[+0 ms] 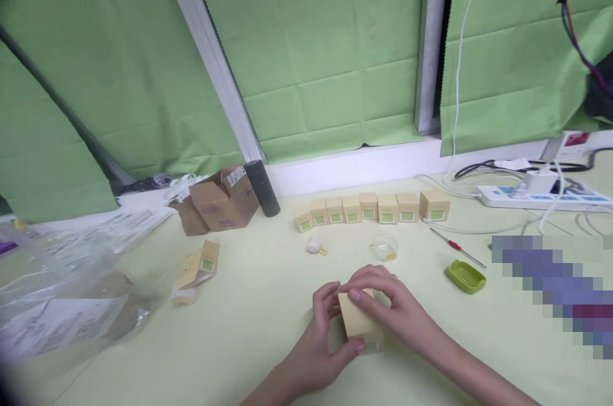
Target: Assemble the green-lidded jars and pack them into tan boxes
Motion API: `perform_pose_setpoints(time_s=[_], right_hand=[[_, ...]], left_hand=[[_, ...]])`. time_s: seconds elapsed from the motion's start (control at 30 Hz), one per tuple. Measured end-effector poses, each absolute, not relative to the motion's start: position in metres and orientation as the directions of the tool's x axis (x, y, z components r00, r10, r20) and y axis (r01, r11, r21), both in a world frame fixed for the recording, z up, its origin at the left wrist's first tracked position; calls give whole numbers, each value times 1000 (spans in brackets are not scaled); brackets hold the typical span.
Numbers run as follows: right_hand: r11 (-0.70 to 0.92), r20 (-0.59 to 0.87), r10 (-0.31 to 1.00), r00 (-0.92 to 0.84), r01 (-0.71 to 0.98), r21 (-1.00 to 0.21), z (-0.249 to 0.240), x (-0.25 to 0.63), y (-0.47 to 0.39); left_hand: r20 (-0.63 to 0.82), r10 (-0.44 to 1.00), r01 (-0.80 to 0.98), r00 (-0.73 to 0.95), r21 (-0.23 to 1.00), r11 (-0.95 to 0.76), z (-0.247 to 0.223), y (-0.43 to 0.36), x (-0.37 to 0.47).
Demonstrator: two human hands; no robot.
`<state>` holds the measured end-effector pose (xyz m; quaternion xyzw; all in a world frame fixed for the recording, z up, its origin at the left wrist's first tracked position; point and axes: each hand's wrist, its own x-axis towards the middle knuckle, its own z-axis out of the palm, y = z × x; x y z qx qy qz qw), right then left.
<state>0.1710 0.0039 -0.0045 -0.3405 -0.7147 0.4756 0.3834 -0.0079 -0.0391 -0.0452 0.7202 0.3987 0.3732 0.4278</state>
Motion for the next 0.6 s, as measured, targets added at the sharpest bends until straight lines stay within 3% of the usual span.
perform_pose_setpoints(time_s=[0.4,0.6], right_hand=[[123,84,873,-480,49,-991,-16,164,6],[-31,-28,979,-201,-13,-999,-38,160,3]], left_hand=[[145,907,262,394,928,-263,-39,-40,-7],[128,944,511,304,814,-275,-20,-28,-28]])
